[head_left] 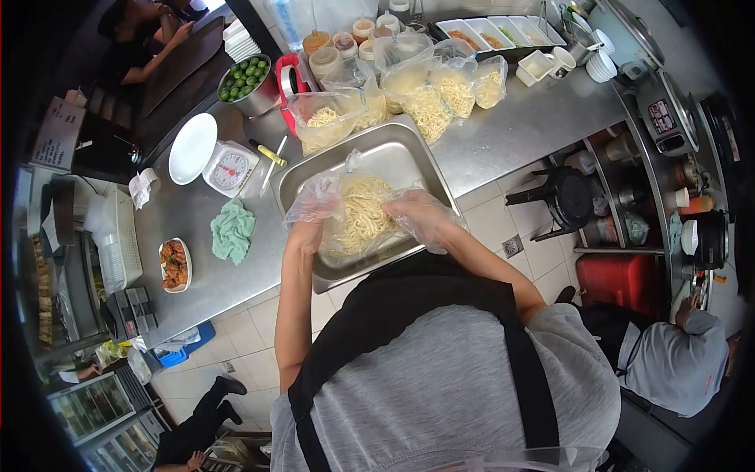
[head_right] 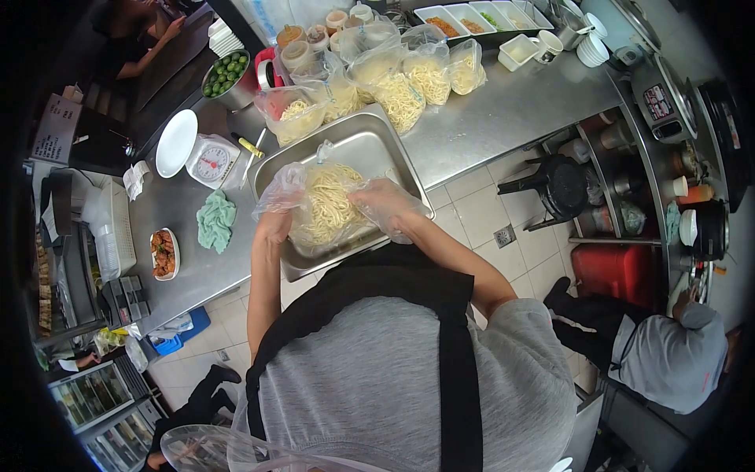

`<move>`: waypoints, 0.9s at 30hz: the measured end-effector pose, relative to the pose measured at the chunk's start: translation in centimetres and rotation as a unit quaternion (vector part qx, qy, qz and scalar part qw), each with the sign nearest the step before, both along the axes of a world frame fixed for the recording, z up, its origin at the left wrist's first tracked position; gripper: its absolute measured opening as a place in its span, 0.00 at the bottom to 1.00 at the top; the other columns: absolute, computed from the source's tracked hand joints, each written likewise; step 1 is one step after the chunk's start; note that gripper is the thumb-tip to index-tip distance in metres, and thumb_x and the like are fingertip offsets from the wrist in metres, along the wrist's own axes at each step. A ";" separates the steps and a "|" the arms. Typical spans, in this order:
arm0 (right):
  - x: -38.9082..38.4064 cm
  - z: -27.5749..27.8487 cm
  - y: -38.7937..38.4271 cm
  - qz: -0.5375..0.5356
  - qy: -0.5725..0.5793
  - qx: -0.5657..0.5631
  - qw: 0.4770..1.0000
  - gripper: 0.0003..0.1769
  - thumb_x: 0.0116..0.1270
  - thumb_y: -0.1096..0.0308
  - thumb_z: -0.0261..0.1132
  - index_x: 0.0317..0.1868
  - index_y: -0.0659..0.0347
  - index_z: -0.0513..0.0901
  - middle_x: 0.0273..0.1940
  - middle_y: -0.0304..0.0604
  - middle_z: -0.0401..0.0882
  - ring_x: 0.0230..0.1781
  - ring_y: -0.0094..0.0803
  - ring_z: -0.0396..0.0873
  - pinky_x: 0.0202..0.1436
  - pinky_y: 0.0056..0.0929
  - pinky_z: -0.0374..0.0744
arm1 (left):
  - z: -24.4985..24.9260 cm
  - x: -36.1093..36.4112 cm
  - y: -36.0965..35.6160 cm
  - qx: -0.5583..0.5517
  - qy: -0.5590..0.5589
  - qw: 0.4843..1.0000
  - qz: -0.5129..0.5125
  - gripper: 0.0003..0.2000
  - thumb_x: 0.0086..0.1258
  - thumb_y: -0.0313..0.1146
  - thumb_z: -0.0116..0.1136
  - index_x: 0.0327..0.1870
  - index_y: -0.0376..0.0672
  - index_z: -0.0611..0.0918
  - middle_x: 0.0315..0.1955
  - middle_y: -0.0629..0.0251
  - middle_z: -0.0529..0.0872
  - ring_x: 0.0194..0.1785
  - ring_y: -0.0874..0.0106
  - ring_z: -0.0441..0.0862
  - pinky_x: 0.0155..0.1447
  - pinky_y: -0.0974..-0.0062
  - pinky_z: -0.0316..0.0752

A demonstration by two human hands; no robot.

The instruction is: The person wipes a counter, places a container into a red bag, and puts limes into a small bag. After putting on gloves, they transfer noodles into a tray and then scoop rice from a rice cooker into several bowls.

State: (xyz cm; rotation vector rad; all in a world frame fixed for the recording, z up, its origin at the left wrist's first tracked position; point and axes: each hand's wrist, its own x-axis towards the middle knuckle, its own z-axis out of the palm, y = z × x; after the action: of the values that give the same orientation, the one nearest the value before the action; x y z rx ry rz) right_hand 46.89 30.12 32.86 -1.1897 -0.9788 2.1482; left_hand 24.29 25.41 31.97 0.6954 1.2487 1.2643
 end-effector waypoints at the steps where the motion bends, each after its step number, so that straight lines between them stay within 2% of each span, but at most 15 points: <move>1: 0.0 0.2 -0.1 0.005 -0.007 0.033 0.999 0.15 0.56 0.69 0.67 0.38 0.73 0.79 0.33 0.44 0.80 0.30 0.26 0.76 0.33 0.26 0.75 | -0.7 -0.6 -0.1 -0.005 -0.017 1.000 -0.001 0.16 0.61 0.29 0.60 0.51 0.41 0.75 0.44 0.67 0.77 0.48 0.74 0.74 0.58 0.75 0.65; 4: -0.4 -0.3 1.4 0.116 -0.064 0.208 0.969 0.15 0.57 0.65 0.67 0.36 0.73 0.81 0.29 0.39 0.79 0.30 0.21 0.75 0.33 0.22 0.73 | -1.9 -2.1 0.0 -0.020 -0.069 0.997 -0.005 0.15 0.61 0.29 0.60 0.49 0.40 0.76 0.45 0.68 0.78 0.49 0.74 0.74 0.59 0.75 0.65; 7: -1.6 2.2 1.0 0.088 0.019 0.223 0.971 0.16 0.56 0.64 0.68 0.34 0.71 0.82 0.26 0.36 0.78 0.29 0.19 0.74 0.33 0.22 0.72 | -2.8 -2.9 0.6 -0.020 -0.112 0.993 -0.016 0.14 0.61 0.28 0.60 0.48 0.40 0.77 0.45 0.68 0.79 0.49 0.75 0.74 0.59 0.76 0.65; 10: -0.9 2.6 1.9 0.177 -0.077 0.226 0.955 0.18 0.55 0.62 0.69 0.38 0.70 0.81 0.31 0.39 0.80 0.31 0.21 0.75 0.34 0.22 0.73 | -3.4 -3.3 0.9 -0.001 -0.129 0.992 -0.014 0.13 0.61 0.27 0.59 0.48 0.39 0.77 0.45 0.69 0.79 0.49 0.76 0.74 0.58 0.77 0.66; 13: 0.5 1.3 2.4 0.099 -0.318 0.421 0.844 0.21 0.56 0.61 0.68 0.43 0.69 0.79 0.37 0.45 0.80 0.36 0.26 0.77 0.37 0.26 0.74 | -2.1 -2.9 1.0 0.015 -0.177 0.984 0.000 0.15 0.62 0.28 0.59 0.49 0.39 0.76 0.45 0.68 0.79 0.50 0.75 0.74 0.59 0.76 0.65; 15: 0.9 2.2 1.9 0.092 -0.225 0.435 0.867 0.22 0.56 0.60 0.67 0.47 0.66 0.77 0.41 0.47 0.78 0.41 0.32 0.76 0.41 0.31 0.74 | 1.0 -3.1 0.5 0.028 -0.248 0.968 -0.018 0.16 0.62 0.28 0.60 0.50 0.39 0.76 0.45 0.67 0.79 0.51 0.75 0.74 0.59 0.76 0.65; 16: 1.0 2.6 1.4 0.086 -0.178 0.438 0.877 0.23 0.56 0.59 0.67 0.48 0.65 0.77 0.43 0.48 0.76 0.43 0.35 0.76 0.43 0.33 0.74 | 2.7 -2.7 0.4 0.042 -0.216 0.975 -0.010 0.16 0.62 0.28 0.59 0.51 0.39 0.75 0.46 0.66 0.79 0.52 0.74 0.74 0.60 0.75 0.65; 18: 0.1 1.1 0.0 0.131 -0.239 0.537 0.798 0.23 0.55 0.59 0.67 0.49 0.62 0.76 0.43 0.47 0.74 0.45 0.39 0.74 0.47 0.37 0.73 | 4.9 -1.2 0.1 0.065 -0.152 0.986 0.004 0.17 0.62 0.29 0.59 0.52 0.39 0.74 0.47 0.64 0.78 0.54 0.73 0.73 0.61 0.73 0.64; 19: -0.9 2.0 -0.4 0.154 -0.269 0.584 0.750 0.24 0.55 0.59 0.67 0.50 0.61 0.75 0.43 0.47 0.73 0.46 0.42 0.73 0.48 0.39 0.73 | 4.2 -1.1 -0.1 0.049 -0.098 0.994 -0.001 0.17 0.62 0.29 0.59 0.53 0.38 0.74 0.47 0.63 0.78 0.54 0.72 0.73 0.61 0.73 0.64; 20: -1.7 3.3 -0.4 0.279 -0.352 0.484 0.751 0.29 0.55 0.53 0.64 0.56 0.54 0.71 0.60 0.57 0.61 0.60 0.52 0.63 0.58 0.44 0.69 | 2.8 -1.0 -0.2 0.035 -0.043 0.998 -0.005 0.18 0.62 0.29 0.58 0.53 0.37 0.74 0.48 0.62 0.78 0.55 0.71 0.73 0.61 0.72 0.64; 22: -2.6 -1.4 0.0 0.232 -0.360 0.590 0.685 0.25 0.57 0.56 0.62 0.54 0.55 0.72 0.59 0.56 0.63 0.57 0.52 0.65 0.56 0.44 0.69 | 1.6 -0.7 -0.4 0.018 0.103 0.994 -0.007 0.19 0.63 0.30 0.58 0.54 0.36 0.73 0.49 0.60 0.77 0.55 0.68 0.72 0.61 0.71 0.63; 23: -2.9 -3.1 0.2 0.205 -0.361 0.639 0.648 0.23 0.58 0.58 0.61 0.53 0.56 0.72 0.58 0.55 0.64 0.56 0.52 0.66 0.56 0.44 0.70 | 1.5 0.0 -0.8 0.011 0.192 0.981 -0.006 0.19 0.63 0.31 0.57 0.55 0.35 0.72 0.49 0.59 0.77 0.56 0.67 0.72 0.62 0.71 0.63; 24: -3.1 -3.3 0.0 0.161 -0.343 0.667 0.641 0.19 0.57 0.61 0.61 0.48 0.57 0.73 0.52 0.53 0.67 0.52 0.50 0.68 0.52 0.43 0.71 | 1.2 0.3 -1.4 0.003 0.281 0.960 -0.006 0.20 0.63 0.31 0.57 0.55 0.35 0.72 0.50 0.57 0.76 0.56 0.65 0.72 0.62 0.70 0.62; 26: -3.3 -3.5 -0.8 0.073 -0.306 0.715 0.625 0.12 0.55 0.68 0.61 0.40 0.60 0.74 0.42 0.49 0.72 0.45 0.47 0.73 0.44 0.41 0.74 | 0.2 0.1 -3.0 0.111 0.459 0.881 0.011 0.21 0.62 0.33 0.58 0.55 0.35 0.72 0.50 0.55 0.76 0.56 0.64 0.72 0.62 0.71 0.62; 27: -3.3 -3.1 -0.7 0.065 -0.279 0.699 0.655 0.11 0.54 0.69 0.62 0.39 0.60 0.74 0.39 0.48 0.73 0.42 0.47 0.74 0.42 0.41 0.74 | -0.1 0.1 -3.8 0.163 0.539 0.826 0.020 0.21 0.62 0.34 0.58 0.55 0.35 0.72 0.50 0.54 0.75 0.56 0.64 0.71 0.61 0.71 0.62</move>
State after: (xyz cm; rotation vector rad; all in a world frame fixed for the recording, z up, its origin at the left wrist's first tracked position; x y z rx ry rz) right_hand 43.61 29.39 29.73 -0.8173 -2.3264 0.4202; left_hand 24.44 21.64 31.91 1.8011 1.9478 1.1188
